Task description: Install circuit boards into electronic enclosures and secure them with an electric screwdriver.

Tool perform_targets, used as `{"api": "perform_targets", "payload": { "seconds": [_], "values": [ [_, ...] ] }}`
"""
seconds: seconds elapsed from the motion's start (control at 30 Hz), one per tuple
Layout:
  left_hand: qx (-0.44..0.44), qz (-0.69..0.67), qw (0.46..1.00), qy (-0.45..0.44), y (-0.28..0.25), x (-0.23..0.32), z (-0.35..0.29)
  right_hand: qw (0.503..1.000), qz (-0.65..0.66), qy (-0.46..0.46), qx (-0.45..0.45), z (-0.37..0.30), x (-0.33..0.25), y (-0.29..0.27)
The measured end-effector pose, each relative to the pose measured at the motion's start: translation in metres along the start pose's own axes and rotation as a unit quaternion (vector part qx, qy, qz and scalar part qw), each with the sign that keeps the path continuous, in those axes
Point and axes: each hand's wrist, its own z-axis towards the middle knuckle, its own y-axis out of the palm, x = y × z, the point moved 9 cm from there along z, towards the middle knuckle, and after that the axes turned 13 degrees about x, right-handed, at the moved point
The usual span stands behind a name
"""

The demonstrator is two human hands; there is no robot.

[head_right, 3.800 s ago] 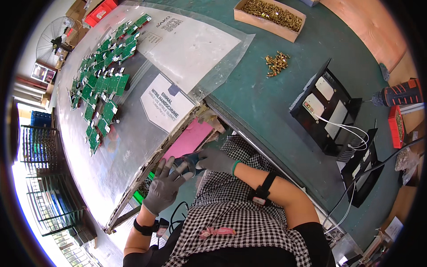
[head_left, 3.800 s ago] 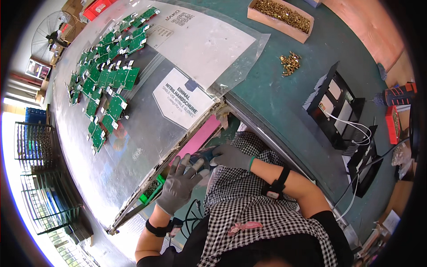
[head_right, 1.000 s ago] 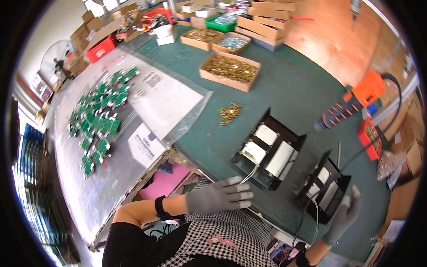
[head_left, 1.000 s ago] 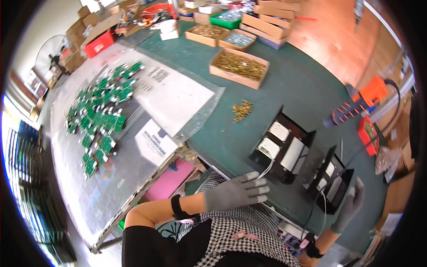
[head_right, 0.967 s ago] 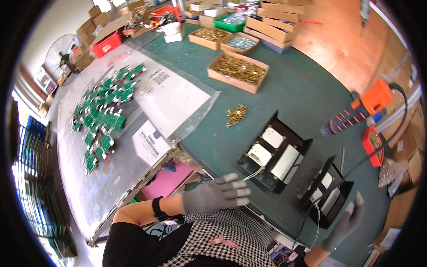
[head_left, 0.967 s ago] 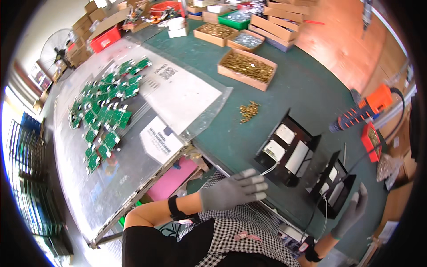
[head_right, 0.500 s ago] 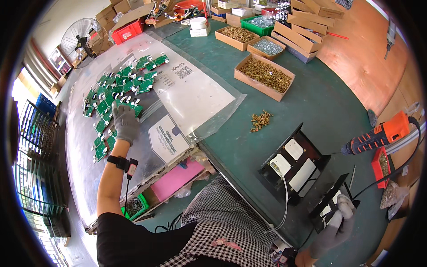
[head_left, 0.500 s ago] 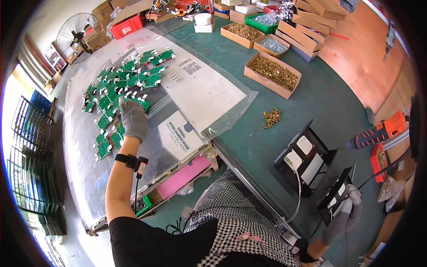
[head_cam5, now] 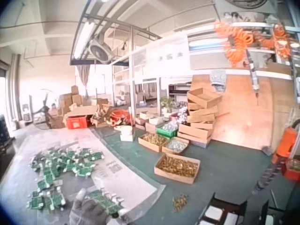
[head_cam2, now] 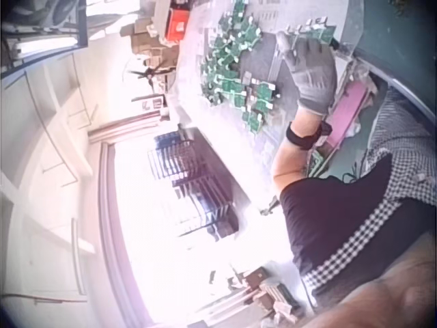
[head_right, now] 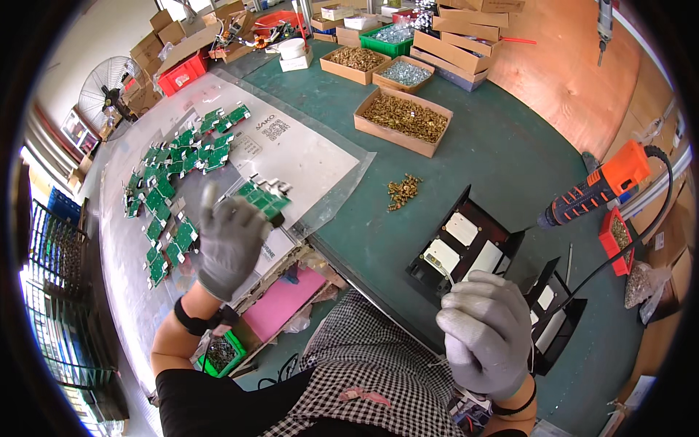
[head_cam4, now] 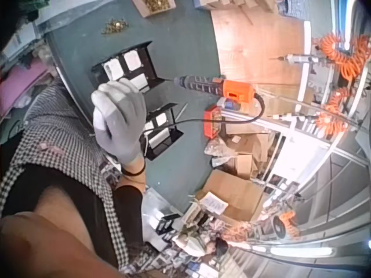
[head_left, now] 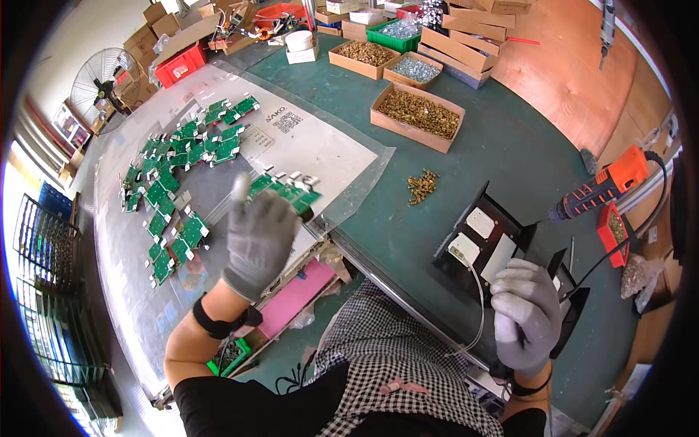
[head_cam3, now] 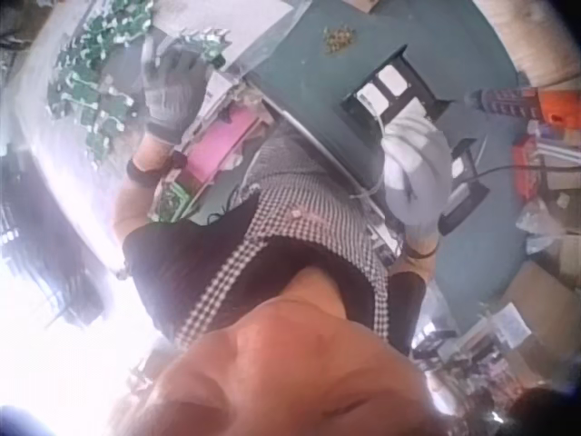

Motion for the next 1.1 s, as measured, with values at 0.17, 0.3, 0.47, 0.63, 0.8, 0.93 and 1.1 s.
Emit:
{"api": "perform_targets", "payload": {
  "seconds": [0.17, 0.3, 0.47, 0.63, 0.8, 0.93, 1.1],
  "values": [
    [0.015, -0.059, 0.991, -0.123, 0.001, -0.022, -0.013, 0.999, -0.003, -0.004, -0.048, -0.015, -0.002, 0.003],
    [-0.047, -0.05, 0.997, -0.029, 0.017, 0.007, -0.055, 0.998, 0.023, -0.003, -0.064, -0.018, -0.002, 0.014],
    [0.005, -0.068, 0.993, -0.098, -0.004, 0.005, -0.068, 0.993, 0.063, 0.005, -0.099, -0.015, -0.009, 0.051],
    [0.054, -0.064, 0.982, -0.167, -0.016, 0.015, -0.062, 0.88, 0.316, 0.3, -0.189, -0.072, 0.016, 0.172],
    [0.05, -0.082, 0.975, -0.199, -0.023, 0.032, -0.082, 0.6, 0.457, 0.623, -0.208, -0.14, 0.033, 0.286],
    [-0.016, -0.145, 0.969, -0.2, -0.025, 0.029, -0.071, 0.387, 0.662, 0.622, -0.158, -0.143, 0.019, 0.32],
    [-0.065, -0.186, 0.939, -0.282, -0.001, -0.082, -0.057, 0.469, 0.607, 0.63, -0.121, -0.135, 0.034, 0.309]
  ]
}}
